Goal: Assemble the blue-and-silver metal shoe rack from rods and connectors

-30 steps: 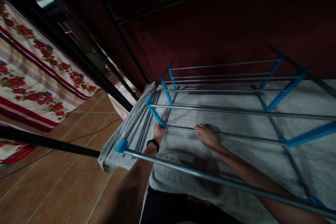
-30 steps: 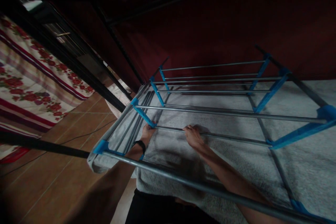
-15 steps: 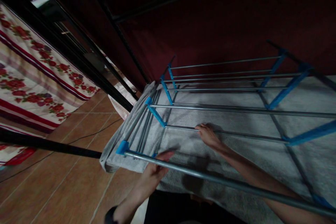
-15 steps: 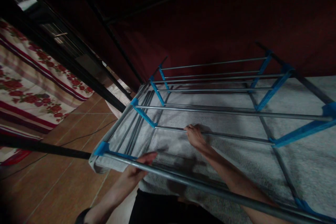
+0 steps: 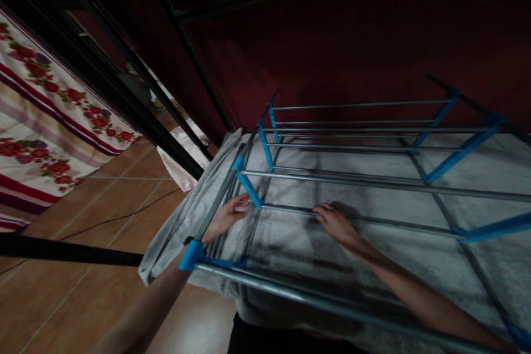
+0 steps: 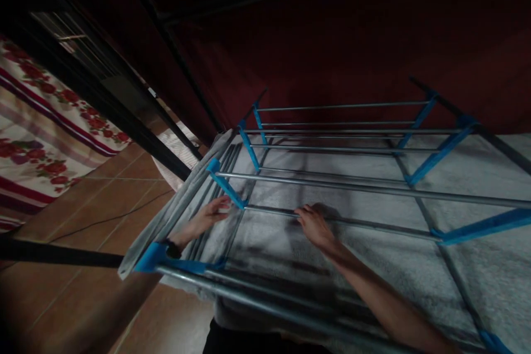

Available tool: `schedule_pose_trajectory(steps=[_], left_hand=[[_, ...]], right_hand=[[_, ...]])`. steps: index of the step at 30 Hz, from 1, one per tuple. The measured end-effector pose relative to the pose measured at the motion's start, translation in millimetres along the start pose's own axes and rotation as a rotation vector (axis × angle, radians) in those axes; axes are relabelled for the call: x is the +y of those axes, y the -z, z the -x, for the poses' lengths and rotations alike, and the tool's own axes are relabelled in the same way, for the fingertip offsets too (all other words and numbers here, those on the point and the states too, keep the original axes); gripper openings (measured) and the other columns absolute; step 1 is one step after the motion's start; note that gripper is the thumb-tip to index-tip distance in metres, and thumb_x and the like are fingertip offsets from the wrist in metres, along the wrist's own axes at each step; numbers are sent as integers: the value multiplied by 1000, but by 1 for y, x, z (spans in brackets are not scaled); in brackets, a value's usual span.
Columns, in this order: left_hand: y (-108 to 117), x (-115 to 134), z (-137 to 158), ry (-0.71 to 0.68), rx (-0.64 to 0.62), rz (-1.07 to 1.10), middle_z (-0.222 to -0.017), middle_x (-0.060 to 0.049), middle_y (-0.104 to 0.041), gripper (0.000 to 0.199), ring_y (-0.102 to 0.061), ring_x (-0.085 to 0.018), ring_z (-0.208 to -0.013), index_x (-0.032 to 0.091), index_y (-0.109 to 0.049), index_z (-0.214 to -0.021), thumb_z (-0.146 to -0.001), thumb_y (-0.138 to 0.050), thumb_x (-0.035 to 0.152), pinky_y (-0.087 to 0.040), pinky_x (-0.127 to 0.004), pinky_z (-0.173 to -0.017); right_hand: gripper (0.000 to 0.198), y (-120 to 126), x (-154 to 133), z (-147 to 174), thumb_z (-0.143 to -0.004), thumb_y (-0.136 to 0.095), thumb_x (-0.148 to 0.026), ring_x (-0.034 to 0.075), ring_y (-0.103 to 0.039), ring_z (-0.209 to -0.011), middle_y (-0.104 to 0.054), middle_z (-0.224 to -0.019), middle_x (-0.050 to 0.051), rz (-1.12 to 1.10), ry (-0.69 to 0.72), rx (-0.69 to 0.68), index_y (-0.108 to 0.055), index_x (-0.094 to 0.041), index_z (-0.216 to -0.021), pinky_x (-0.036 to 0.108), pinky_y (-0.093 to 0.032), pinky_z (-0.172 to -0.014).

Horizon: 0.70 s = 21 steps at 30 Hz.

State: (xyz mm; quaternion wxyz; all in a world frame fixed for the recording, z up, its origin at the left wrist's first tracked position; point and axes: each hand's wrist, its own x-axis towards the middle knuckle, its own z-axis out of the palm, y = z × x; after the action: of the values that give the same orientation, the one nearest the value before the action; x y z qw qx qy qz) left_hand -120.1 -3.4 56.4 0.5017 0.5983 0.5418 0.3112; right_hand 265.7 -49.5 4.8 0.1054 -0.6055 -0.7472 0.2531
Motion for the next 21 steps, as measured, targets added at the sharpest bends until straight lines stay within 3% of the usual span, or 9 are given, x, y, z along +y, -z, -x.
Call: schedule_pose_trajectory(steps=[3, 5, 11, 21], left_hand=[[-30, -20, -35, -46, -128, 13, -129, -13, -65, 57, -62, -27, -110, 19, -72, -111, -65, -93, 44, -56, -40, -91], [-36, -28, -45, -52, -160, 15, -124, -12, -66, 49, -63, -27, -108, 18, -73, -105, -68, -92, 43, -54, -41, -95], [-26, -24, -54, 31, -248, -63, -98, -7, -73, 40, -64, -27, -95, 18, -76, -98, -65, -92, 35, -52, -41, -92], [-33, -3, -50, 1, -216, -102, -96, -4, -76, 22, -65, -27, -92, 27, -78, -88, -68, -84, 34, -51, -39, -91]], right_hand=[[36, -5, 5, 1, -104, -51, -14, 24, -68, -117, -71, -129, 12, -14, 16, 27, -74, -19, -131, 36, -50, -105], [35, -9, 9, 1, -104, -52, -14, 24, -68, -116, -71, -128, 11, -30, 31, 50, -74, -18, -130, 36, -51, -105], [35, -16, 17, 1, -102, -52, -14, 24, -70, -114, -72, -125, 11, -48, 57, 99, -75, -20, -128, 38, -52, -105], [34, -15, 13, 0, -103, -53, -14, 25, -68, -117, -72, -129, 11, -15, 23, 69, -75, -20, -129, 38, -50, -107]])
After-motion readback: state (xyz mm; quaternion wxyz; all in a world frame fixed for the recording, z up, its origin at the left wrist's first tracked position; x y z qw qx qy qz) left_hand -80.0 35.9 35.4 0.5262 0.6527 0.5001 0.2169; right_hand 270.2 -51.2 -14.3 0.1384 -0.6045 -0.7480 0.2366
